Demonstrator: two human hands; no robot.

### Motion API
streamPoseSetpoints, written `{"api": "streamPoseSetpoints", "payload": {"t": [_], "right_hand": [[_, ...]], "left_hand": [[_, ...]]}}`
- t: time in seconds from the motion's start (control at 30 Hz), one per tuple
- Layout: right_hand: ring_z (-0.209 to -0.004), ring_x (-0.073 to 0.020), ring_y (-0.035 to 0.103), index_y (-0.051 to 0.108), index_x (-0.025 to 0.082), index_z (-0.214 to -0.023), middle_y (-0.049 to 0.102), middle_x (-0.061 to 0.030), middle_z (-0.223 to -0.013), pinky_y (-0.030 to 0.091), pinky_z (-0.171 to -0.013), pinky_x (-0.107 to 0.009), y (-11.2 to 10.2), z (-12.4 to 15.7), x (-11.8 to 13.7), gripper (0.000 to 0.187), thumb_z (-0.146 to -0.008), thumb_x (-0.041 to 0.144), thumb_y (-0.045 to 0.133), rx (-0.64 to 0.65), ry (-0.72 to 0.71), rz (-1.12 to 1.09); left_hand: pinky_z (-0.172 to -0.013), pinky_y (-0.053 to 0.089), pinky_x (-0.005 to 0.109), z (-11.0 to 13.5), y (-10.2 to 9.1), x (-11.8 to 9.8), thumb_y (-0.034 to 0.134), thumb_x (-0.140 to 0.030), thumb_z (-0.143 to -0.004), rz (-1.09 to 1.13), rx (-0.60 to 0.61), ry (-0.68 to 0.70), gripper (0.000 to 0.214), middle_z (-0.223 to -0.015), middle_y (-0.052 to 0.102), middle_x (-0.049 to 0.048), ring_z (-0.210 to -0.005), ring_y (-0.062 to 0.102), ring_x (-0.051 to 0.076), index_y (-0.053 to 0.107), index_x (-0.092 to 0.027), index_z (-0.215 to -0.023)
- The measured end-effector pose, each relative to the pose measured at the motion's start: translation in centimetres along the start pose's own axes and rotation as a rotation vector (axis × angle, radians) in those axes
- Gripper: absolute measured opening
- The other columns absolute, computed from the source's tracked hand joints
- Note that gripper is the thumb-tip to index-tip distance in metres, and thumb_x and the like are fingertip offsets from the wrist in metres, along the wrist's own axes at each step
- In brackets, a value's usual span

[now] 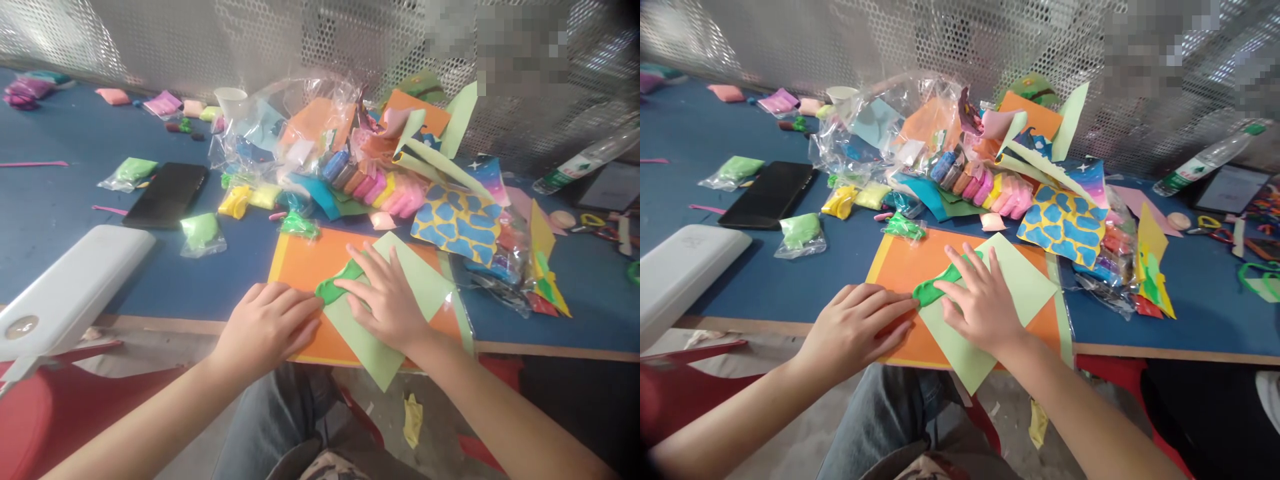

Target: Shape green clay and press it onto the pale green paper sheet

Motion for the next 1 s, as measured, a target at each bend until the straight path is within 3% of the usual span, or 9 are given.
{"api": "streamPoseSetpoints", "payload": {"t": [0.1,0.27,0.43,0.63,0.87,1.0], "right_hand": [[-0.14,-0.0335,0.028,0.069,0.027,-0.111,0.042,-0.0104,-0.147,0.015,-0.112,-0.062,-0.1,0.1,0.1,0.031,-0.09,0.028,0.046,0.001,-0.014,0.008],[-0.138,-0.0307,0.034,0.074,0.024,-0.094,0.048,-0.0096,-0.142,0.012,-0.114,-0.06,-1.2,0.4,-0.9,0.033,-0.091,0.027,0.041,-0.117,0.065,-0.012],[-0.139,-0.0332,0.03,0.072,0.023,-0.102,0.043,-0.0101,-0.146,0.012,-0.113,-0.061,-0.5,0.2,-1.0,0.031,-0.091,0.028,0.044,-0.066,0.089,0.043],[-0.142,-0.0325,0.022,0.066,0.032,-0.116,0.033,-0.0069,-0.153,0.01,-0.113,-0.059,0.1,0.6,1.3,0.031,-0.09,0.034,0.049,0.068,-0.171,-0.054],[-0.141,-0.036,0.023,0.06,0.035,-0.126,0.03,-0.0082,-0.154,0.014,-0.11,-0.063,0.9,0.5,1.6,0.037,-0.09,0.036,0.049,0.147,-0.184,-0.026],[-0.141,-0.0335,0.023,0.066,0.032,-0.116,0.034,-0.0049,-0.152,0.009,-0.113,-0.062,0.1,0.7,1.3,0.034,-0.088,0.035,0.048,0.093,-0.178,-0.08]], "left_hand": [[-0.065,0.035,0.031,0.0,0.0,0.0,0.058,-0.029,-0.088,-0.004,0.001,-0.001,0.017,-0.091,0.071,-0.0043,-0.079,0.058,0.016,0.065,-0.025,-0.102],[-0.065,0.035,0.031,0.0,0.0,0.1,0.058,-0.029,-0.088,-0.011,0.002,-0.004,0.016,-0.092,0.071,-0.0053,-0.079,0.058,0.016,0.064,-0.026,-0.102],[-0.065,0.035,0.031,0.0,0.0,-0.1,0.058,-0.028,-0.088,-0.009,-0.001,0.003,0.017,-0.093,0.071,-0.0052,-0.079,0.058,0.016,0.063,-0.026,-0.103],[-0.065,0.035,0.031,0.1,0.0,0.0,0.059,-0.028,-0.086,-0.031,-0.018,-0.008,0.014,-0.084,0.069,-0.0018,-0.078,0.058,0.017,0.06,-0.02,-0.098],[-0.066,0.036,0.031,0.0,0.0,0.1,0.057,-0.03,-0.087,-0.026,-0.013,-0.021,0.013,-0.081,0.068,-0.0001,-0.08,0.059,0.017,0.06,-0.019,-0.094],[-0.067,0.036,0.031,0.0,0.1,-0.1,0.057,-0.029,-0.087,-0.035,0.005,-0.004,0.012,-0.088,0.071,-0.0018,-0.081,0.059,0.017,0.061,-0.022,-0.096]]}}
Point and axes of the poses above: each hand's wrist, its own z-axis away from the middle knuckle, its own y-axis out of the palm, x = y × z, the point moved 8 cm from there along -z, towards the middle knuckle
